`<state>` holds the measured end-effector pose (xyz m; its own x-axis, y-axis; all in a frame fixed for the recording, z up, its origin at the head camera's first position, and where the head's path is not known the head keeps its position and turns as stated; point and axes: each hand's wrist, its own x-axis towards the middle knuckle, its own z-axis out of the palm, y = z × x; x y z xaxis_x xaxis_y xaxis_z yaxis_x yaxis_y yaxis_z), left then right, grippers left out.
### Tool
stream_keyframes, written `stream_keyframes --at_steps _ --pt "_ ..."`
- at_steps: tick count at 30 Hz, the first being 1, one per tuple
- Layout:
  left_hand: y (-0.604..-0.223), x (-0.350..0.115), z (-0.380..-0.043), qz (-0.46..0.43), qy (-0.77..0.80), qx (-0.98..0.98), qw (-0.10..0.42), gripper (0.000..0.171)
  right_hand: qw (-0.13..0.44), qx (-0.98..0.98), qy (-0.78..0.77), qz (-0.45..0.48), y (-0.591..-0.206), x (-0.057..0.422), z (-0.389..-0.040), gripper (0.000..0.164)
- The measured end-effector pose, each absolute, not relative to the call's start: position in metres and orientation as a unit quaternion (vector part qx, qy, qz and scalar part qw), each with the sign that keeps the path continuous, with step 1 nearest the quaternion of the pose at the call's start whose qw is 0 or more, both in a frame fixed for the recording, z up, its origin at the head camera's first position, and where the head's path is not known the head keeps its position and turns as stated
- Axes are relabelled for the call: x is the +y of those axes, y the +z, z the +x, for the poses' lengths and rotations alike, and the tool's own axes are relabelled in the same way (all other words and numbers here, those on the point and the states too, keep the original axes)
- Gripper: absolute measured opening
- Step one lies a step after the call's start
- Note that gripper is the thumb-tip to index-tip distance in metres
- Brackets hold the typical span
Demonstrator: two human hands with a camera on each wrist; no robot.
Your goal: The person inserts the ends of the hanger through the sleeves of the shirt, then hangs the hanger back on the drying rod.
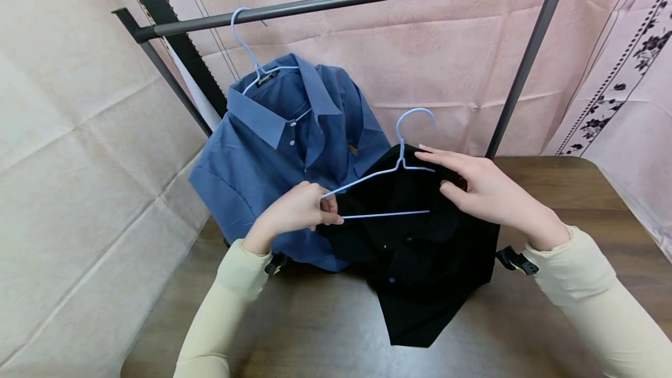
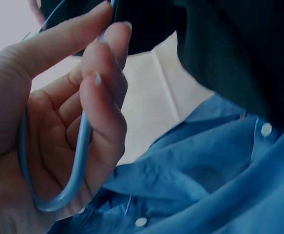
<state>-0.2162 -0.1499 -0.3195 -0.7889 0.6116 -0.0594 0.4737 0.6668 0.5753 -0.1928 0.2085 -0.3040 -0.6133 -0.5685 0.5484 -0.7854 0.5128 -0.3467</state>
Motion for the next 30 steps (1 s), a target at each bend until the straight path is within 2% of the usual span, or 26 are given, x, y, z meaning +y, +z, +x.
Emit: stream_keyframes --at_steps 8,17,26,30 --pt "-0.33 -0.138 -0.219 0.3 0.299 0.899 0.112 0.018 0.199 -0.845 0.324 0.377 -0.3 0.19 -0.188 0.051" --pt "-0.34 -0.132 -0.224 0.317 0.334 0.881 0.108 0.017 0.236 -0.839 0.332 0.36 -0.296 0.176 -0.183 0.048" --pt "-0.35 -0.132 -0.225 0.315 0.383 0.858 0.13 0.016 0.191 -0.843 0.379 0.331 -0.288 0.19 -0.174 0.046" --pt "-0.352 -0.131 -0.227 0.32 0.382 0.857 0.131 0.017 0.248 -0.849 0.348 0.31 -0.283 0.208 -0.174 0.039"
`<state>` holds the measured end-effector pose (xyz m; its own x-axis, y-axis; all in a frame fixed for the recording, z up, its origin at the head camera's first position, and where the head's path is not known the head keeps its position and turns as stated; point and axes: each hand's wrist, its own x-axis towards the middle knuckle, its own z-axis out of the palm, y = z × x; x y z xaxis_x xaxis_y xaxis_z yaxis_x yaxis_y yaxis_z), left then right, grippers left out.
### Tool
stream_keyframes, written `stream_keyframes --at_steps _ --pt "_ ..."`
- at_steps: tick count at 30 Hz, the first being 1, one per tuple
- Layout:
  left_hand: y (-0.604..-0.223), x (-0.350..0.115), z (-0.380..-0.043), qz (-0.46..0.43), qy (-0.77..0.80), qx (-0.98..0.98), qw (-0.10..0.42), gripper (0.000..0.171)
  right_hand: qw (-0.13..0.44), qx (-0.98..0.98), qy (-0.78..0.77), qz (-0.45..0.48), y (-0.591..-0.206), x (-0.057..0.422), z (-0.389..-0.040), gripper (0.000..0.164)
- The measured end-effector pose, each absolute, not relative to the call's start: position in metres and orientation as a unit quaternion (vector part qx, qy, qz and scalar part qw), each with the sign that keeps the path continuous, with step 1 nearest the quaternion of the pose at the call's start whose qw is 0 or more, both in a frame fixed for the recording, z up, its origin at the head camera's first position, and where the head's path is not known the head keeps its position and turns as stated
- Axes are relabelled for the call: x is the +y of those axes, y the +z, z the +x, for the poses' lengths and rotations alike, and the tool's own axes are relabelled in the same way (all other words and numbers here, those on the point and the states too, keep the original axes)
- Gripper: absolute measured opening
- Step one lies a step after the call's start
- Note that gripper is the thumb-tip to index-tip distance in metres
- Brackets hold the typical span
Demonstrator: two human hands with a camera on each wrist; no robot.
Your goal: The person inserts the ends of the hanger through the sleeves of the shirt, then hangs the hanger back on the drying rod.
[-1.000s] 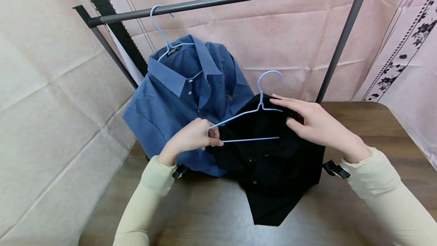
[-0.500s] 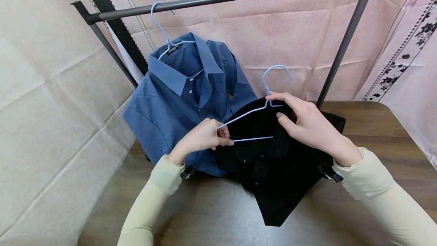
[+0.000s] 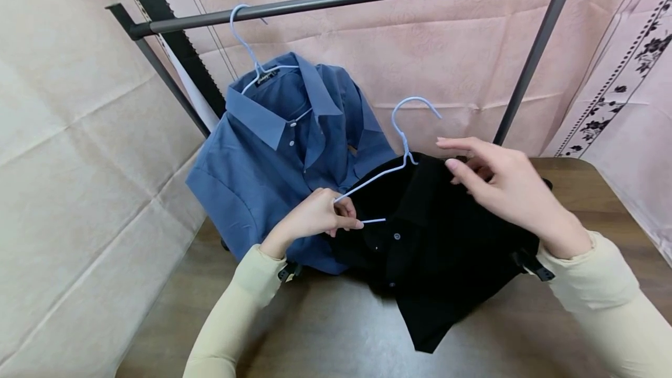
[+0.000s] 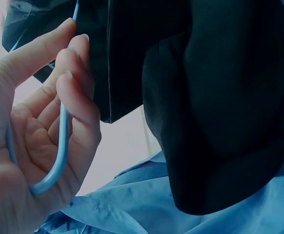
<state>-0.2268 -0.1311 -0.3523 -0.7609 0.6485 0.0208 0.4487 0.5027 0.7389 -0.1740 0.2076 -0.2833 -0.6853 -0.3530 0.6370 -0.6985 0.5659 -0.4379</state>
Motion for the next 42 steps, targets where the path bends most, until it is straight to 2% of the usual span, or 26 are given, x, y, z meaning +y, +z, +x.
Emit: stream_keyframes --at_steps 3,5,12,16,27,37,42 --pt "-0.351 -0.132 -0.227 0.32 0.382 0.858 0.124 0.017 0.297 -0.855 0.321 0.279 -0.285 0.227 -0.176 0.032" --pt "-0.35 -0.133 -0.227 0.32 0.383 0.858 0.121 0.017 0.304 -0.861 0.32 0.252 -0.288 0.242 -0.177 0.03" --pt "-0.347 -0.136 -0.225 0.318 0.385 0.858 0.121 0.017 0.23 -0.892 0.318 0.225 -0.308 0.288 -0.183 0.04" --pt "-0.349 -0.138 -0.225 0.321 0.385 0.856 0.123 0.017 0.207 -0.898 0.305 0.24 -0.32 0.297 -0.186 0.035" --pt "-0.342 -0.128 -0.224 0.328 0.362 0.863 0.131 0.018 0.257 -0.863 0.32 0.295 -0.318 0.282 -0.191 0.021" --pt "-0.334 -0.108 -0.22 0.347 0.329 0.871 0.115 0.019 0.244 -0.863 0.3 0.325 -0.307 0.251 -0.193 0.031" --pt "-0.333 -0.103 -0.221 0.361 0.323 0.867 0.116 0.019 0.233 -0.865 0.308 0.321 -0.305 0.243 -0.193 0.03"
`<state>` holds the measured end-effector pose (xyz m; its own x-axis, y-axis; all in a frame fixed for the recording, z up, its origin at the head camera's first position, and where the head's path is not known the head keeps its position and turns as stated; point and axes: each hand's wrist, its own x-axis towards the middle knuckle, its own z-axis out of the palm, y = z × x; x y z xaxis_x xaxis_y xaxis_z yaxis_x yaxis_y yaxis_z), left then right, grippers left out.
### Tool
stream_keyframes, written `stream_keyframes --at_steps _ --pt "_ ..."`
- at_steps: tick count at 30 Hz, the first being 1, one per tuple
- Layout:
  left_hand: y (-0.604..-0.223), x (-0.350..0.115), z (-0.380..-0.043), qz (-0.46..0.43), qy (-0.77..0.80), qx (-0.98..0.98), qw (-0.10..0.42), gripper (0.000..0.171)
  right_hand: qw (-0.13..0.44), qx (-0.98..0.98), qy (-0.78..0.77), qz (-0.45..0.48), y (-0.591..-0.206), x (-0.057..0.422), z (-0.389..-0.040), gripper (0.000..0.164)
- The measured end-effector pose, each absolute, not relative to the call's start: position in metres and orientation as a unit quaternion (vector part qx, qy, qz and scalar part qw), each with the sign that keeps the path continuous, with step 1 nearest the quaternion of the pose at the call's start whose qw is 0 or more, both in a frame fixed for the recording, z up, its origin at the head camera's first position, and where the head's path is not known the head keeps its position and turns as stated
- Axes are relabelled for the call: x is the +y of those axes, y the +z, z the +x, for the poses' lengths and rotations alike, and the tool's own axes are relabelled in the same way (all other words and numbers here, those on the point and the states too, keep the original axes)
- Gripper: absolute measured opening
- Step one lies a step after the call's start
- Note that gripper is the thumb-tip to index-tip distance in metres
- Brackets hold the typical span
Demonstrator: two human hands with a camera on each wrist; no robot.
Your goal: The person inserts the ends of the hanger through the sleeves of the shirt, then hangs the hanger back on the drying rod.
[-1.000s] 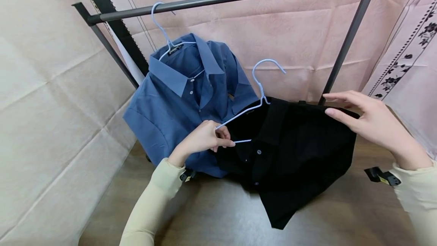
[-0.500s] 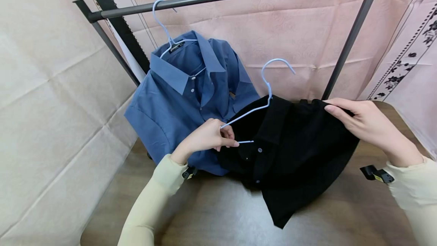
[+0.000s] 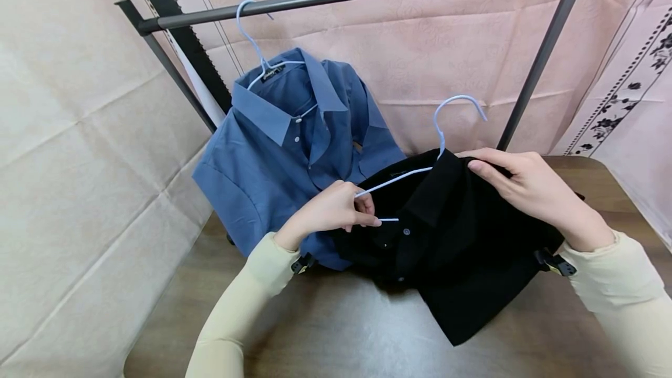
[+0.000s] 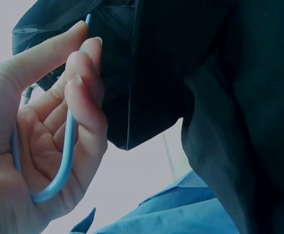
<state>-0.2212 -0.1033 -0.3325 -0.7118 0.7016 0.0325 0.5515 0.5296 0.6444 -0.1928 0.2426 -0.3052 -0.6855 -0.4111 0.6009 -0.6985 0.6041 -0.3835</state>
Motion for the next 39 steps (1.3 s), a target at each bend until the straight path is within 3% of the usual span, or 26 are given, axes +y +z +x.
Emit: stream_keyframes --at_steps 25,32,39 --pt "-0.327 -0.099 -0.218 0.349 0.325 0.871 0.121 0.017 0.241 -0.864 0.296 0.329 -0.303 0.235 -0.189 0.018" --pt "-0.31 -0.13 -0.215 0.348 0.36 0.864 0.044 0.017 0.263 -0.858 0.296 0.328 -0.301 0.238 -0.188 0.02" --pt "-0.295 -0.163 -0.22 0.27 0.471 0.839 -0.011 0.023 0.275 -0.851 0.302 0.33 -0.303 0.24 -0.188 0.018"
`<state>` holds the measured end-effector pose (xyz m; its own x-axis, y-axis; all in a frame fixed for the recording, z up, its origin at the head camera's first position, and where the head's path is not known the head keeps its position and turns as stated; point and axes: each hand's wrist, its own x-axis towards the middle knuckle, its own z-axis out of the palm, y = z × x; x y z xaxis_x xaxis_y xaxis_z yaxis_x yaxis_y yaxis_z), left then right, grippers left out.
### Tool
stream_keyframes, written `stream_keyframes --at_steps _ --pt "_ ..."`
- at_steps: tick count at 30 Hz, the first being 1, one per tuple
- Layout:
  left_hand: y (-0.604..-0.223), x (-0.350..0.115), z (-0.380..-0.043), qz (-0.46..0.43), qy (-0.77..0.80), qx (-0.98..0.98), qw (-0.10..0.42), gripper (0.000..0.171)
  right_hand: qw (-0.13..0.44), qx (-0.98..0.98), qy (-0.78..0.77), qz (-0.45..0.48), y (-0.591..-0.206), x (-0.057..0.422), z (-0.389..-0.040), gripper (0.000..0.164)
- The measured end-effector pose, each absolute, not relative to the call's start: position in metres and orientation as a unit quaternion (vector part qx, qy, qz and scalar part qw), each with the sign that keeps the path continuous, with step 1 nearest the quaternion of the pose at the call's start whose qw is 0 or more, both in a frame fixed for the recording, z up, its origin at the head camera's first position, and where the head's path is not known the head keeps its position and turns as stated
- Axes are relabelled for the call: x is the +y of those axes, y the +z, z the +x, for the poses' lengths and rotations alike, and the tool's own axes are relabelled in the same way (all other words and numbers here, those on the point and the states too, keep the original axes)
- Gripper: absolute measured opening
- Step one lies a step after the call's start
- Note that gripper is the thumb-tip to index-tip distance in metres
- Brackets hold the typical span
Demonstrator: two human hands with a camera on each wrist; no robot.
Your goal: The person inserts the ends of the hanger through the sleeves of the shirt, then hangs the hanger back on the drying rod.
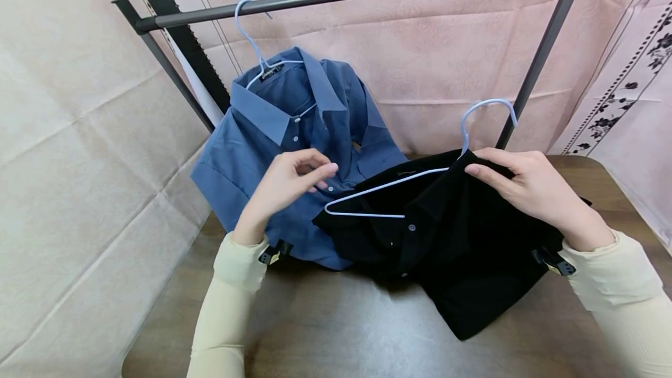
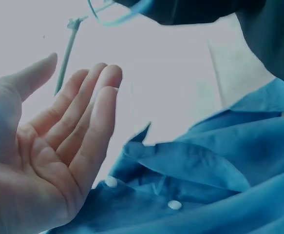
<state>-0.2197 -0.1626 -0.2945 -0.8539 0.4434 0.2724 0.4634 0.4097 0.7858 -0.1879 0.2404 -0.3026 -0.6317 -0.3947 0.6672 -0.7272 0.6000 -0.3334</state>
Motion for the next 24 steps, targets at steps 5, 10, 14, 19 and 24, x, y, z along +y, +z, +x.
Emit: stream_keyframes --at_steps 5,10,14,19,24 --pt "-0.309 -0.164 -0.233 -0.245 -0.497 -0.832 -0.027 0.026 0.288 -0.846 0.308 0.328 -0.303 0.241 -0.188 0.018" --pt "-0.334 -0.156 -0.243 -0.259 -0.502 -0.822 -0.081 0.024 0.292 -0.838 0.319 0.332 -0.301 0.24 -0.188 0.012" --pt "-0.35 -0.147 -0.243 -0.272 -0.527 -0.793 -0.135 0.021 0.297 -0.834 0.324 0.333 -0.3 0.24 -0.187 0.013" --pt "-0.364 -0.132 -0.235 -0.267 -0.559 -0.763 -0.183 0.026 0.31 -0.829 0.327 0.331 -0.3 0.24 -0.188 0.01" --pt "-0.376 -0.108 -0.224 -0.231 -0.549 -0.777 -0.204 0.049 0.32 -0.825 0.329 0.33 -0.3 0.24 -0.187 0.009"
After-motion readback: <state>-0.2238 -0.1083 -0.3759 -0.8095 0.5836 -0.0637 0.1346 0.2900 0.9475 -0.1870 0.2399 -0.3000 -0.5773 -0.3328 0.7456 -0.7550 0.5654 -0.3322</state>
